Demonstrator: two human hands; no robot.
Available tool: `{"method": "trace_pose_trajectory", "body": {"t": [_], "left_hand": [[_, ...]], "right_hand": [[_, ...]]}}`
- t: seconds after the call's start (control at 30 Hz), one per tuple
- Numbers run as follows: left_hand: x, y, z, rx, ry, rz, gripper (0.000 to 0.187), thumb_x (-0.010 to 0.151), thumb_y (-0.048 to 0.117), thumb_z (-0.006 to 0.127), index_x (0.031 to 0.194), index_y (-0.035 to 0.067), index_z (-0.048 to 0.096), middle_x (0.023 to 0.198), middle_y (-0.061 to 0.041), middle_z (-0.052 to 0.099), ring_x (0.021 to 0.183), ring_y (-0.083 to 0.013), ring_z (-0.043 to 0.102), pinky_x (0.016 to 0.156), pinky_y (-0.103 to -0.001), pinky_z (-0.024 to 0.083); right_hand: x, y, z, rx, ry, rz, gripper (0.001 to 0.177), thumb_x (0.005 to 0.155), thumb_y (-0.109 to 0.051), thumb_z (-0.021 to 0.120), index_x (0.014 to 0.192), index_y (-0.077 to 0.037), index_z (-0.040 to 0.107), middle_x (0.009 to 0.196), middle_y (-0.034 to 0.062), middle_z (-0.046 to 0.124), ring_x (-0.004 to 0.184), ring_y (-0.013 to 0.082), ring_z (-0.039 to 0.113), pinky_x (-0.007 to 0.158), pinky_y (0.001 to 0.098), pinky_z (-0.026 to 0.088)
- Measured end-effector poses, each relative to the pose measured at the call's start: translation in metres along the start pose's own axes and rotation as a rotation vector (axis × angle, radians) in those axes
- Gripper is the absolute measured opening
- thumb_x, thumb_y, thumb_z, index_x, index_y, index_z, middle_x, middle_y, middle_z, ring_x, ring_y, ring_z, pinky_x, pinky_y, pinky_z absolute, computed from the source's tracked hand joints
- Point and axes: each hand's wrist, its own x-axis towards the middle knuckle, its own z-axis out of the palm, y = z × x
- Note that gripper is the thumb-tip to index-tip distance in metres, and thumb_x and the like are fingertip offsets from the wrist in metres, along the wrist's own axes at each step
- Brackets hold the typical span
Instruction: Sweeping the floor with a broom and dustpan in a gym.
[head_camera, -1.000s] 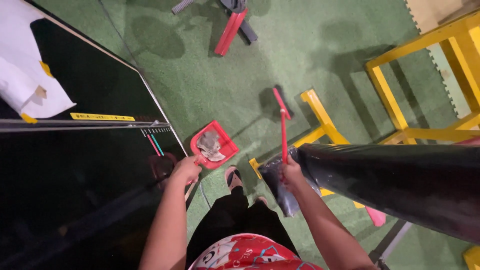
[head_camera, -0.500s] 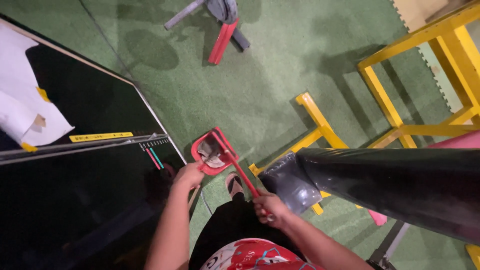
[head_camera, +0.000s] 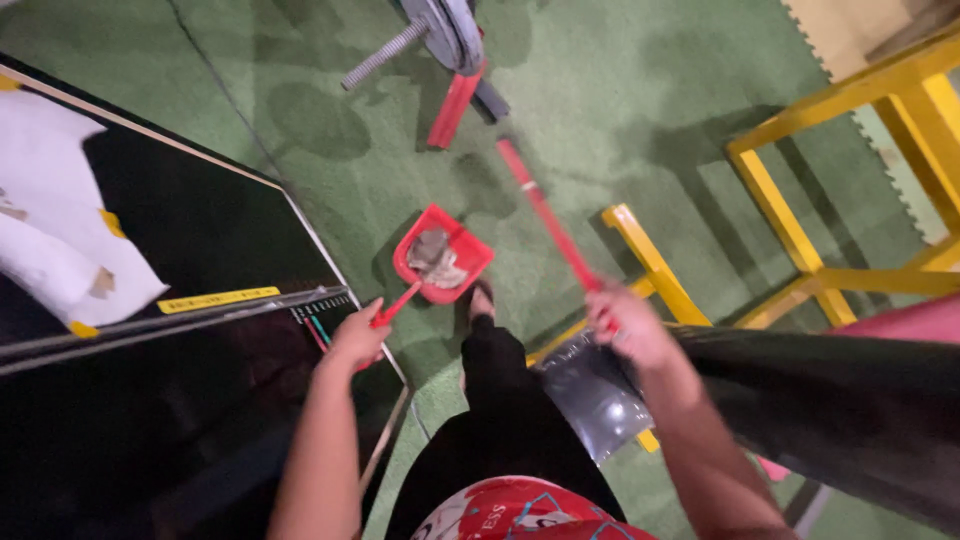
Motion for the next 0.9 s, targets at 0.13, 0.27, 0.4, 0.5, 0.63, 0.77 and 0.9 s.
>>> {"method": "trace_pose_trajectory", "body": {"t": [0.13,0.27,0.4,0.5,0.63,0.77,0.9], "left_hand": [[0.048,0.028,0.006,-0.230,0.087,-0.027,0.077,0.088,0.010,0.068,0.157,0.026,0.041,0.075,-0.005,0.064,0.049,-0.0163,0.053,0.047,-0.038,0.049],[0.051,0.084,-0.005,-0.026,0.061,0.003,0.076,0.089,0.011,0.065,0.159,0.026,0.037,0.078,-0.012,0.069,0.052,-0.0193,0.060,0.053,-0.038,0.053],[0.087,0.134,-0.022,0.184,0.041,-0.045,0.075,0.087,0.014,0.063,0.158,0.027,0.041,0.083,-0.015,0.074,0.057,-0.0235,0.069,0.060,-0.038,0.057],[0.131,0.142,-0.027,0.195,0.059,0.023,0.071,0.085,0.016,0.063,0.153,0.022,0.044,0.098,-0.009,0.073,0.057,-0.0252,0.072,0.061,-0.039,0.059],[0.176,0.164,-0.037,0.233,0.018,-0.088,0.072,0.088,0.016,0.062,0.157,0.024,0.044,0.094,-0.019,0.078,0.059,-0.0235,0.071,0.062,-0.038,0.057],[0.210,0.159,-0.048,0.150,-0.014,-0.105,0.074,0.085,0.011,0.068,0.155,0.018,0.043,0.106,-0.005,0.073,0.057,-0.0242,0.070,0.058,-0.041,0.057],[0.223,0.172,-0.063,0.077,-0.090,-0.136,0.076,0.088,0.007,0.064,0.159,0.016,0.039,0.085,-0.020,0.074,0.054,-0.0232,0.064,0.055,-0.039,0.052]], "right_hand": [[0.076,-0.081,-0.021,0.032,0.020,0.031,0.049,0.093,-0.011,0.053,0.138,-0.032,0.049,0.064,-0.0053,0.044,0.047,0.0065,0.040,0.040,0.0221,0.029],[0.168,-0.112,-0.063,0.236,0.093,-0.017,0.018,0.098,-0.013,0.055,0.114,-0.021,0.050,0.069,-0.0056,0.046,0.050,0.0057,0.042,0.041,0.0237,0.030],[0.272,-0.103,-0.090,0.168,0.161,-0.154,0.018,0.089,-0.003,0.053,0.100,-0.016,0.057,0.074,-0.0002,0.054,0.056,0.0126,0.050,0.047,0.0292,0.038],[0.236,-0.068,-0.014,-0.235,0.315,-0.115,0.025,0.094,-0.020,0.055,0.077,-0.004,0.062,0.067,0.0100,0.059,0.058,0.0239,0.059,0.052,0.0387,0.047],[0.230,0.042,0.028,-0.449,-0.046,-0.359,0.010,0.085,-0.006,0.066,0.078,-0.001,0.062,0.057,0.0103,0.062,0.045,0.0226,0.062,0.037,0.0371,0.047],[0.103,-0.056,0.110,-0.231,0.033,0.311,0.070,0.091,-0.004,0.055,0.151,-0.035,0.039,0.057,0.0010,0.044,0.038,0.0141,0.040,0.033,0.0307,0.032],[0.105,-0.095,0.046,-0.068,-0.080,0.417,0.072,0.093,-0.005,0.059,0.158,-0.029,0.038,0.062,-0.0030,0.042,0.039,0.0089,0.036,0.033,0.0248,0.028]]}}
